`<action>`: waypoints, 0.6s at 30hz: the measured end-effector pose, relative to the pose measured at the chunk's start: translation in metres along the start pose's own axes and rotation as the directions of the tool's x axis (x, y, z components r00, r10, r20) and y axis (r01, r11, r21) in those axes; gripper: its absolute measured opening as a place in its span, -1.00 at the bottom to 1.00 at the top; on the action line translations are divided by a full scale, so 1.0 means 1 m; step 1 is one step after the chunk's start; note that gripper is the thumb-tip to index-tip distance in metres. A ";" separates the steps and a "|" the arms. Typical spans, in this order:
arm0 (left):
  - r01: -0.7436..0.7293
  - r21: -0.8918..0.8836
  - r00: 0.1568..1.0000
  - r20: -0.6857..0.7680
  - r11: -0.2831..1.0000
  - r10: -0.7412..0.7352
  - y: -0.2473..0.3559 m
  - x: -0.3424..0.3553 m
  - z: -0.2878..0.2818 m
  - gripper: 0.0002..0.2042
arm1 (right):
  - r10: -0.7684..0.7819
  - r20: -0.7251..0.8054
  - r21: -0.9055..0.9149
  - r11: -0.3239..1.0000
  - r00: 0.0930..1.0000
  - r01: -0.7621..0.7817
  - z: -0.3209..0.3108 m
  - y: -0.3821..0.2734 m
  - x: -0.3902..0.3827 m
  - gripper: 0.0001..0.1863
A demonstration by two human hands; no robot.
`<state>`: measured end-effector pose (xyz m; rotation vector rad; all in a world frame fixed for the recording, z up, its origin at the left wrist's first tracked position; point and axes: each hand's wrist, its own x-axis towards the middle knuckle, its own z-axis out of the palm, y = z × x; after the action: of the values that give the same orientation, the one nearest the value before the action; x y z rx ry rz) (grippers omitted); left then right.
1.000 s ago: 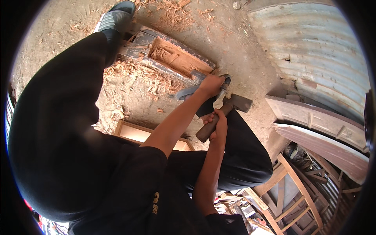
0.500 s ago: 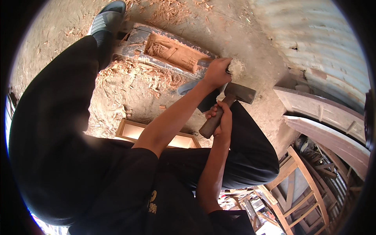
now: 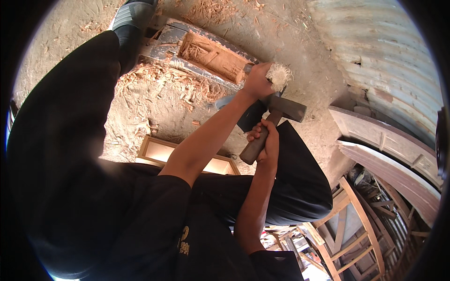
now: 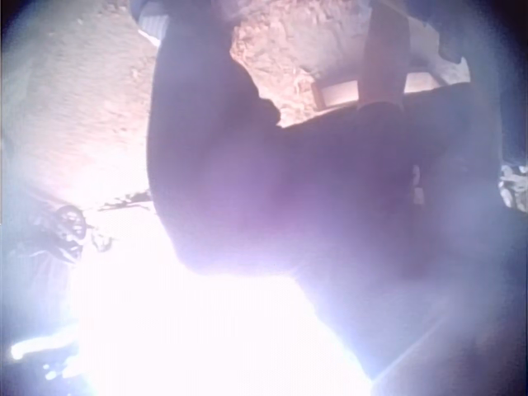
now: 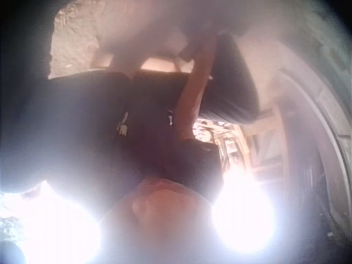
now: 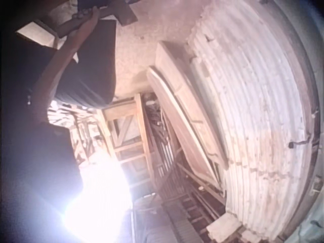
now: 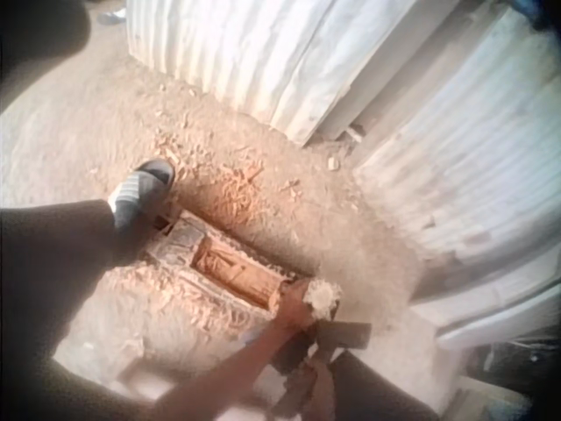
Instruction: The person sits on the ground and uses a chisel and mallet to carve a rectangular recess into a piece of wood. They repeatedly strike the chisel to remove wood chips and occasionally clear debris from the carved area.
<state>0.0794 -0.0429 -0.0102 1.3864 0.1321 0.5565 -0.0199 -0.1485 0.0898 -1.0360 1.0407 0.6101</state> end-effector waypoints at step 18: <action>0.021 0.009 1.000 0.018 1.000 -0.021 -0.006 0.007 0.000 -0.71 | 0.026 0.005 -0.044 0.999 1.000 -0.025 0.002 0.003 -0.001 -0.83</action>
<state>0.0878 -0.0402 -0.0146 1.3968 0.1346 0.5260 -0.0219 -0.1450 0.0899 -1.0603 1.0409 0.6588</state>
